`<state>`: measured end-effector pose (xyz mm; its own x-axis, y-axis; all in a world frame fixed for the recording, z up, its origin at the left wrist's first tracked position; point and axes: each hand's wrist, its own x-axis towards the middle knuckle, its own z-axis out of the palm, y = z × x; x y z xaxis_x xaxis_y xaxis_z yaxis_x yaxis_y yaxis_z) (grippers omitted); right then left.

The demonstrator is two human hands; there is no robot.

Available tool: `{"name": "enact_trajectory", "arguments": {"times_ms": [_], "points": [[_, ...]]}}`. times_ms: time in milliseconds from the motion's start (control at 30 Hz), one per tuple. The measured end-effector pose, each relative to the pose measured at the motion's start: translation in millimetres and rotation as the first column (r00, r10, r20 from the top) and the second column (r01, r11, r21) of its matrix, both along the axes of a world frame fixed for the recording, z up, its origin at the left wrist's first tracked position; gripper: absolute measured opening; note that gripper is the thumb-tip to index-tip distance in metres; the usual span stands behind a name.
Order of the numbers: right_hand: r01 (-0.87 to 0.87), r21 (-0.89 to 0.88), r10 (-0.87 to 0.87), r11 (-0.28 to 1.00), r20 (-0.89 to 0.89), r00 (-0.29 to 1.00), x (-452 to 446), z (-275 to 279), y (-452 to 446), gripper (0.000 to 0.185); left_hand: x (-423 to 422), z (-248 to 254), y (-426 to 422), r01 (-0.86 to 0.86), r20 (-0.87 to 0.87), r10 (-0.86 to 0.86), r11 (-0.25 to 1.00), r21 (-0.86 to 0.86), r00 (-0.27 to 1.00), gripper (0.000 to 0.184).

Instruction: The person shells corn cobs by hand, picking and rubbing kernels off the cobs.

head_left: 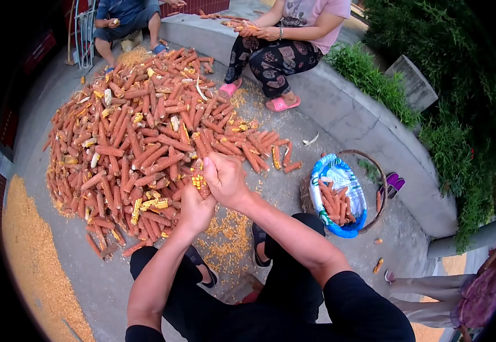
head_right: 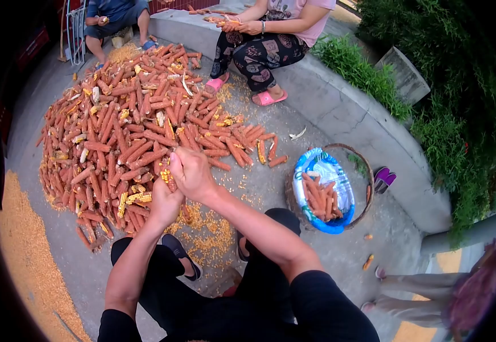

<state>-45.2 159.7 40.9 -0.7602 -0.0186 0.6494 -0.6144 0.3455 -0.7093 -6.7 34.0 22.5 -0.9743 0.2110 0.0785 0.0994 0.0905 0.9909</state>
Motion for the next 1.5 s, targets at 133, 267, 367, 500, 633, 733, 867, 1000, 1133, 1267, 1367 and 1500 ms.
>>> {"name": "enact_trajectory", "arguments": {"times_ms": [133, 267, 367, 500, 633, 733, 867, 1000, 1133, 1267, 1367, 1500], "points": [[-0.043, -0.033, 0.047, 0.999, 0.154, 0.987, 1.1, 4.1, 1.1, 0.032, -3.7, 1.1, -1.0, -0.072, -0.091, 0.063, 0.993, -0.098, 0.994, 0.017], [-0.034, -0.025, 0.038, 0.999, 0.203, 0.979, -2.2, -4.3, 3.9, 0.032, -8.8, -6.4, 4.2, -0.133, -0.319, 0.099, 0.987, -0.085, 0.942, 0.016], [-0.069, -0.107, 0.095, 0.992, 0.259, 0.961, -1.7, -8.0, 3.4, 0.031, -5.1, 6.1, 5.4, -0.024, -0.131, 0.024, 1.0, 0.0, 0.991, 0.011], [-0.107, -0.189, 0.158, 0.976, 0.274, 0.949, 2.0, -3.7, 3.8, 0.03, -6.1, 10.4, -7.8, 0.195, 0.209, -0.244, 0.953, 0.231, 0.947, 0.006], [-0.166, -0.189, 0.206, 0.968, 0.217, 0.954, 7.5, -5.9, 4.9, 0.024, -8.0, 17.5, -16.9, 0.257, 0.276, -0.453, 0.805, 0.534, 0.848, 0.008], [-0.231, -0.319, 0.318, 0.919, 0.256, 0.913, 7.4, -7.7, 6.1, 0.02, -12.6, 23.0, -16.3, 0.254, 0.245, -0.417, 0.827, 0.502, 0.875, 0.009], [-0.236, -0.263, 0.305, 0.935, 0.26, 0.916, 4.5, -7.5, 16.0, 0.017, -12.5, 26.9, -13.8, 0.235, 0.149, -0.3, 0.909, 0.344, 0.942, 0.007], [-0.171, -0.055, 0.179, 0.984, 0.181, 0.967, 9.9, 5.2, 13.5, 0.015, -13.9, 17.4, -10.7, 0.172, 0.083, -0.193, 0.963, 0.209, 0.978, 0.01], [-0.058, 0.123, 0.056, 0.991, 0.021, 0.998, 9.6, 2.8, 6.6, 0.013, -11.4, 11.7, -12.2, 0.178, 0.161, -0.231, 0.941, 0.287, 0.959, 0.008], [-0.043, 0.096, 0.043, 0.994, 0.003, 0.999, 6.4, -7.1, 3.4, 0.012, -15.0, 12.2, -17.9, 0.232, 0.244, -0.32, 0.915, 0.329, 0.916, 0.002], [-0.078, 0.06, 0.074, 0.995, 0.064, 0.995, 3.1, -19.8, 8.7, 0.013, -17.6, 5.6, -16.1, 0.212, 0.224, -0.284, 0.93, 0.3, 0.932, 0.002], [-0.165, -0.184, 0.22, 0.969, 0.336, 0.916, 0.2, -23.2, 11.3, 0.014, -15.8, 11.2, -8.1, 0.093, 0.057, -0.1, 0.989, 0.113, 0.993, 0.028]]}}
